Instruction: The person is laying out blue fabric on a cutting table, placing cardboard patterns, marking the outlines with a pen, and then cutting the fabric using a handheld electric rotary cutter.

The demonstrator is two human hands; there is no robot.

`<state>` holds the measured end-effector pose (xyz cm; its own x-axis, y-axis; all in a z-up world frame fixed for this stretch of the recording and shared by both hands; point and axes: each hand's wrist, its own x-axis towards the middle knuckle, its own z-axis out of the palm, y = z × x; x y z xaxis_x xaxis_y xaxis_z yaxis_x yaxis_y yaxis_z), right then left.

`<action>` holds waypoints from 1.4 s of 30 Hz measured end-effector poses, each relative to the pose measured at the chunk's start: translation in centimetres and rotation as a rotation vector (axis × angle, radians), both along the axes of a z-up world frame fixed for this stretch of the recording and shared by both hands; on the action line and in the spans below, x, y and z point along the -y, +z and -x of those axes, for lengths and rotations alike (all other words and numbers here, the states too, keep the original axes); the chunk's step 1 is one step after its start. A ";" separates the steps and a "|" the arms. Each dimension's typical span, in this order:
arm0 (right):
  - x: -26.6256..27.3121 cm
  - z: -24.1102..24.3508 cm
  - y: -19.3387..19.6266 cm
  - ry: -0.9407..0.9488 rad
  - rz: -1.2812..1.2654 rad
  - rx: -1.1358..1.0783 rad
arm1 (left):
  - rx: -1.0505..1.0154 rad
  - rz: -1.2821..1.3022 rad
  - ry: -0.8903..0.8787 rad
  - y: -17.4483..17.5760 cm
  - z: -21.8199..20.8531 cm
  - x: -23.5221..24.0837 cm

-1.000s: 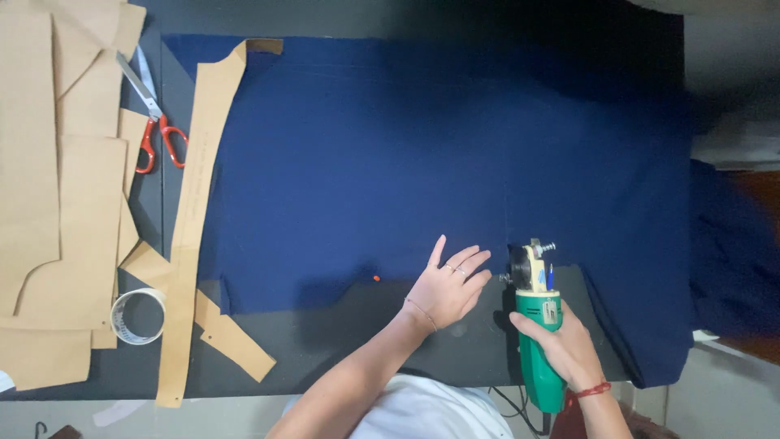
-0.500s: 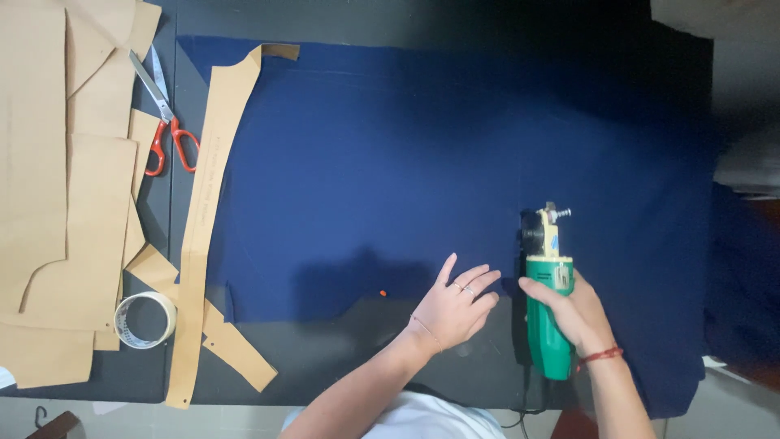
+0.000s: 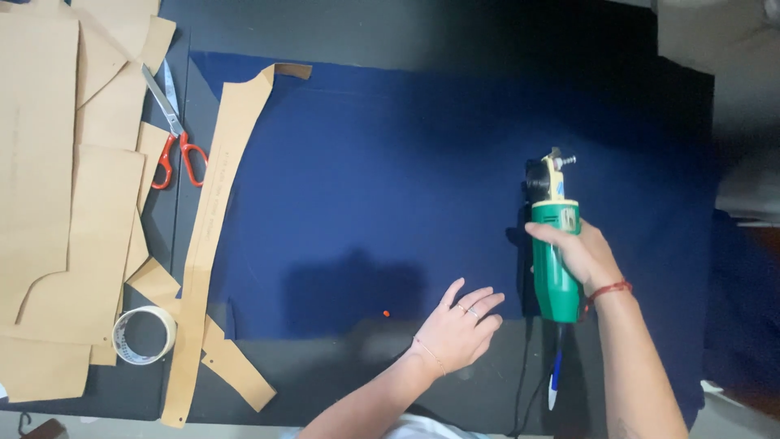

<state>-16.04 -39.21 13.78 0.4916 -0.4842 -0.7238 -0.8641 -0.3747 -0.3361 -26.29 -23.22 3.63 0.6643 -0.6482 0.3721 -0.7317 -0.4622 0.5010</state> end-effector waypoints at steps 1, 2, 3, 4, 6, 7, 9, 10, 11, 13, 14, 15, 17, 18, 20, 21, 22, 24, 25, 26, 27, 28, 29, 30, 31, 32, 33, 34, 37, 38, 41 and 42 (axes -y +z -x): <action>0.2 -0.5 -0.2 0.002 -0.002 0.014 | -0.014 0.002 -0.007 -0.1 0.1 0.0; 0.3 -1.0 -0.3 0.002 -0.003 0.028 | -0.027 0.006 -0.018 -0.2 0.1 0.0; 0.1 -1.6 -0.1 0.004 -0.002 0.030 | -0.025 0.007 -0.016 -0.3 0.1 -0.1; -0.2 -2.3 0.2 -0.035 -0.027 0.042 | -0.033 0.013 -0.013 -0.3 0.1 -0.1; -0.3 -3.4 0.4 -0.069 -0.050 0.056 | -0.040 0.022 -0.006 -0.3 0.0 0.0; -0.1 -3.9 0.4 -0.063 -0.048 0.046 | -0.057 0.012 -0.018 -0.3 0.0 0.0; 0.0 -4.9 0.2 -0.050 -0.050 0.034 | -0.075 -0.002 -0.022 -0.4 0.0 -0.1; 0.1 -5.3 0.2 -0.047 -0.057 0.044 | -0.083 0.003 -0.027 -0.5 -0.1 -0.1; 0.2 -5.6 0.1 -0.044 -0.064 0.054 | -0.091 0.008 -0.031 -0.5 -0.1 -0.1; 0.3 -6.4 0.0 -0.034 -0.062 0.055 | -0.109 0.016 -0.032 -0.7 -0.2 0.0; 0.4 -6.7 0.0 -0.031 -0.058 0.054 | -0.128 0.026 -0.038 -0.7 -0.2 0.0; 1.3 -6.9 -0.4 -0.030 -0.056 0.055 | -0.127 0.029 -0.037 -0.5 -0.6 0.3; 2.9 -7.3 -1.2 0.077 -0.070 0.027 | -0.310 -0.102 -0.054 -0.1 -1.6 0.9; 4.8 -7.6 -2.0 0.087 -0.069 0.036 | -0.301 -0.099 -0.044 0.5 -3.1 0.5; 8.5 -8.6 -3.7 0.434 0.059 -0.078 | -0.191 -0.030 0.056 1.8 -6.1 -0.4; 9.3 -9.8 -3.9 0.449 0.057 -0.070 | -0.184 -0.033 0.071 1.8 -8.4 -1.1; 10.3 -10.4 -4.0 0.559 0.100 -0.100 | -0.033 -0.141 0.129 1.9 -10.1 -1.8; 11.6 -11.6 -4.2 0.667 0.143 -0.138 | 0.110 -0.248 0.184 0.8 -12.6 -3.3; 12.0 -12.2 -4.2 0.735 0.136 -0.154 | 0.110 -0.107 0.142 -0.4 -13.5 -4.0; 12.3 -13.3 -4.2 0.809 0.129 -0.161 | 0.118 0.031 0.108 -1.5 -14.7 -4.8; 11.6 -13.8 -3.5 0.813 0.130 -0.160 | 0.119 0.031 0.113 -1.9 -14.8 -5.0; 10.7 -14.3 -2.8 0.826 0.138 -0.186 | 0.104 -0.025 0.084 -2.3 -14.8 -5.3; 9.8 -14.9 -2.2 0.839 0.146 -0.212 | 0.088 -0.080 0.056 -2.8 -14.9 -5.7; 10.2 -15.5 -2.8 0.843 0.141 -0.214 | 0.083 -0.085 0.059 -2.7 -15.1 -5.7; 10.5 -16.0 -3.4 0.897 0.170 -0.215 | 0.079 -0.074 0.061 -2.6 -15.2 -5.6; 10.9 -16.3 -4.0 0.950 0.197 -0.224 | 0.068 -0.060 0.063 -2.5 -15.0 -5.5; 10.6 -16.2 -3.9 0.954 0.190 -0.235 | 0.055 -0.062 0.065 -2.4 -14.7 -5.5; 10.2 -16.5 -3.9 0.986 0.243 -0.256 | 0.054 -0.034 0.073 -2.4 -14.9 -5.5; 7.5 -17.5 -2.5 1.020 0.295 -0.299 | 0.056 -0.009 0.086 -2.6 -15.3 -5.5; 6.6 -17.4 -1.9 1.017 0.290 -0.331 | 0.052 -0.010 0.084 -2.7 -15.1 -5.4; 5.9 -17.9 -2.2 1.012 0.272 -0.299 | 0.092 0.035 0.108 -2.5 -15.2 -5.4; 5.7 -18.2 -2.3 1.015 0.273 -0.297 | 0.093 0.034 0.112 -2.4 -15.2 -5.4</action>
